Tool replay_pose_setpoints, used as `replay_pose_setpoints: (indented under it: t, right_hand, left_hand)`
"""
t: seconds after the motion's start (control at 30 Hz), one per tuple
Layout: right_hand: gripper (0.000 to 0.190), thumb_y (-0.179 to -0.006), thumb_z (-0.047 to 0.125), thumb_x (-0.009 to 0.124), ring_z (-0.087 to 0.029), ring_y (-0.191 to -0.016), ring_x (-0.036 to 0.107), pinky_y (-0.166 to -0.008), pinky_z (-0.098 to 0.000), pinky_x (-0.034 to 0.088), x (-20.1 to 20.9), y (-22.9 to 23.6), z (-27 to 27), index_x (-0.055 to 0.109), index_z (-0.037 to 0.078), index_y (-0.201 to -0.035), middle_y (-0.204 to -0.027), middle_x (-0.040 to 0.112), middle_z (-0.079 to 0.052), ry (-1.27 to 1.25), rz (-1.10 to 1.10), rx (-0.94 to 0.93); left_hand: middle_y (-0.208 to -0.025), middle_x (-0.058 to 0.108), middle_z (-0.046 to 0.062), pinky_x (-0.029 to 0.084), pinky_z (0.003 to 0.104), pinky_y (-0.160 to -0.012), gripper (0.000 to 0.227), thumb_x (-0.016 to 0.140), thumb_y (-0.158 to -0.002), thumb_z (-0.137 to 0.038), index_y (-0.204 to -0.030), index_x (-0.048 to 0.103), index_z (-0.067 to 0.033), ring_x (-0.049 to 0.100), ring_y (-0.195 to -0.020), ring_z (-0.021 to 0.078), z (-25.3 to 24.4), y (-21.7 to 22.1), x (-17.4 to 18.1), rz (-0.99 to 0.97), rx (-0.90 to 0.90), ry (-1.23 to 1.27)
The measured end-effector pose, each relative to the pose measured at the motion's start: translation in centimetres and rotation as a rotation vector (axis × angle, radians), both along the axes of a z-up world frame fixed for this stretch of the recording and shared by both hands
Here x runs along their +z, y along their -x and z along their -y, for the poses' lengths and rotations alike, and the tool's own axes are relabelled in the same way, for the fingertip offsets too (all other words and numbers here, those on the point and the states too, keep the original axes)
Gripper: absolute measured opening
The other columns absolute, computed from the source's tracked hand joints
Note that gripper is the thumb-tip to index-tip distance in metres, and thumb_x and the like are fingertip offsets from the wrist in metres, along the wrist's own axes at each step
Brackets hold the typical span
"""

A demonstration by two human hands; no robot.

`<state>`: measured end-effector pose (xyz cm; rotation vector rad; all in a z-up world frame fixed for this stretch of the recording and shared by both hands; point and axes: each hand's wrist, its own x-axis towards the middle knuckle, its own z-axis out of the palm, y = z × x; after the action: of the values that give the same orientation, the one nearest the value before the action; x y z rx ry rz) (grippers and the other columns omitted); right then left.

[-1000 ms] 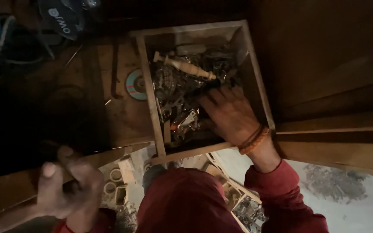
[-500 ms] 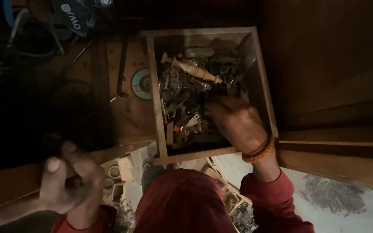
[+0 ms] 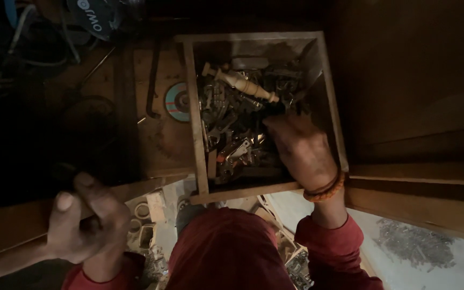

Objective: The person opens a wooden cabinet door and rummages through a drawer filled with various metal tools and hardware. They pick up and handle several items, including wrenches and a wooden-handled tool, before closing the cabinet door.

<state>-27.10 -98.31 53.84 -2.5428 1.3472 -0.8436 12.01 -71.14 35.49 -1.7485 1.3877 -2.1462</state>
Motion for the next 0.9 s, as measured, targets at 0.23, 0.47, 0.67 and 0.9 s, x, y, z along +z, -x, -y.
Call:
replay_pose_setpoints:
  t: [0.23, 0.47, 0.67, 0.9]
  right_hand:
    - [0.040, -0.084, -0.009, 0.071, -0.039, -0.094, 0.069, -0.080, -0.0456, 0.057, 0.5, -0.1, 0.2, 0.070, 0.006, -0.121, -0.105, 0.070, -0.018, 0.007, -0.048, -0.045]
    - [0.049, -0.077, -0.011, 0.068, -0.038, -0.094, 0.070, -0.078, -0.0442, 0.058, 0.4, 0.1, 0.2, 0.069, 0.004, -0.123, -0.105, 0.071, -0.019, 0.008, -0.069, -0.027]
    - [0.035, -0.092, -0.009, 0.070, -0.032, -0.093, 0.074, -0.077, -0.0375, 0.059, 1.5, -0.5, -0.6, 0.070, 0.006, -0.125, -0.108, 0.074, -0.018, 0.089, 0.090, -0.163]
    - [0.015, -0.106, 0.000, 0.069, -0.012, -0.086, 0.072, -0.076, -0.0256, 0.060, 0.6, 0.3, -0.9, 0.070, 0.000, -0.121, -0.097, 0.074, -0.007, -0.187, 0.830, -0.288]
  left_hand:
    - [-0.098, 0.073, 0.009, 0.048, 0.017, -0.064, 0.020, 0.070, -0.110, -0.012, -0.116, 0.071, 0.0063, 0.060, -0.070, 0.0083, 9.5, 0.2, 1.6, -0.118, -0.059, -0.086]
    - [-0.098, 0.072, 0.008, 0.049, 0.015, -0.064, 0.015, 0.067, -0.112, -0.007, -0.114, 0.070, 0.0073, 0.061, -0.071, 0.0077, 13.5, 1.4, 5.0, -0.143, -0.068, -0.099]
    - [-0.097, 0.069, 0.007, 0.052, 0.014, -0.061, 0.011, 0.059, -0.113, -0.007, -0.114, 0.065, 0.0032, 0.062, -0.068, 0.0071, 14.2, 0.7, 3.9, -0.117, -0.098, 0.006]
    - [-0.098, 0.071, 0.009, 0.052, 0.017, -0.062, 0.011, 0.060, -0.112, -0.005, -0.114, 0.065, 0.0038, 0.061, -0.069, 0.0099, 14.2, 2.8, 9.6, -0.310, -0.355, -0.041]
